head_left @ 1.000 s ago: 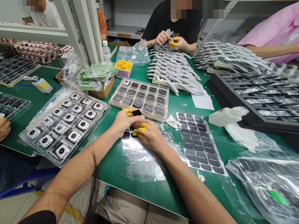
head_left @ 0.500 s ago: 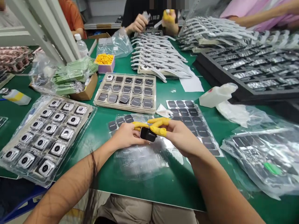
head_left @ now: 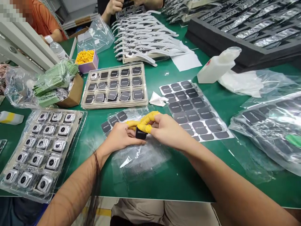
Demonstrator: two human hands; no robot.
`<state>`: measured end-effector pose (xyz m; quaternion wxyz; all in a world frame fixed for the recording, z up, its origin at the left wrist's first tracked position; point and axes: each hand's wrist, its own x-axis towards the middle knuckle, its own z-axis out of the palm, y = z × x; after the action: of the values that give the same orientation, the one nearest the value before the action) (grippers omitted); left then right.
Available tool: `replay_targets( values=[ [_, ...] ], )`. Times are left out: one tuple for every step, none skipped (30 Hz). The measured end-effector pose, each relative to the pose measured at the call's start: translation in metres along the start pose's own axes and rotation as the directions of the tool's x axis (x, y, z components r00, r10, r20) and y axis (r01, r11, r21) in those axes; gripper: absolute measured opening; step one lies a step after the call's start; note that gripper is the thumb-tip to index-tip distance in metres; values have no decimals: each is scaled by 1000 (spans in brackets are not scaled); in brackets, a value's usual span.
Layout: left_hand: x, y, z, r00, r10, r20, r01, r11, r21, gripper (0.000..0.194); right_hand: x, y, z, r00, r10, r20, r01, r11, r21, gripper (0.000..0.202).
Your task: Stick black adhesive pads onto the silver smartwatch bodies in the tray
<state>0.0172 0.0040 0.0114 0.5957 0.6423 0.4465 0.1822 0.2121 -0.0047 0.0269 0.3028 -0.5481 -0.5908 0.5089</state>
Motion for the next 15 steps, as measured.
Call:
replay_targets(
  values=[
    [0, 1, 0, 1000, -2, 1, 2, 1000, 10, 65, -1, -2, 0, 1000, 30, -1, -30, 999, -15, 14],
    [0, 2, 0, 1000, -3, 1, 3, 1000, 18, 65, -2, -4, 0, 998, 65, -2, -65, 998, -27, 16],
    [0, 2, 0, 1000, -3, 2, 3, 1000, 25, 65, -2, -6, 0, 996, 95, 2, -94, 995, -32, 18],
    [0, 3, 0, 1000, -2, 1, 2, 1000, 28, 65, -3, -7, -1, 993, 117, 9, -116, 993, -32, 21],
    [0, 3, 0, 1000, 1, 0, -1, 1000, 30, 66, -3, -8, -1, 991, 131, 15, -131, 991, -31, 22],
    [-1, 3, 0, 1000, 4, -3, -4, 999, 32, 66, -4, -9, -1, 990, 140, 18, -139, 990, -34, 22],
    [-1, 3, 0, 1000, 8, -7, -8, 999, 36, 65, -4, -9, -1, 989, 146, 19, -146, 989, -40, 21],
    [-1, 3, 0, 1000, 12, -12, -11, 999, 39, 65, -4, -10, -1, 988, 155, 15, -154, 987, -50, 19],
    [-1, 3, 1, 1000, 14, -17, -13, 999, 39, 64, -3, -10, -1, 986, 164, 10, -163, 985, -61, 18],
    [-1, 3, 1, 1000, 15, -21, -14, 999, 36, 64, -3, -11, -1, 985, 172, 2, -171, 983, -71, 16],
    [-1, 2, 1, 1000, 14, -23, -14, 999, 30, 65, -3, -11, 0, 984, 177, -4, -177, 981, -77, 16],
    [-1, 2, 1, 1000, 13, -24, -13, 1000, 22, 66, -3, -11, 0, 983, 181, -11, -181, 980, -80, 15],
    [-1, 2, 1, 1000, 12, -21, -11, 1000, 14, 67, -3, -11, 0, 983, 182, -17, -183, 980, -82, 16],
    [-1, 2, 1, 1000, 10, -19, -10, 1000, 9, 67, -3, -11, 0, 983, 180, -19, -181, 980, -83, 17],
    [0, 2, 1, 1000, 10, -16, -10, 1000, 7, 66, -3, -11, 0, 985, 174, -21, -175, 981, -82, 18]
  ],
)
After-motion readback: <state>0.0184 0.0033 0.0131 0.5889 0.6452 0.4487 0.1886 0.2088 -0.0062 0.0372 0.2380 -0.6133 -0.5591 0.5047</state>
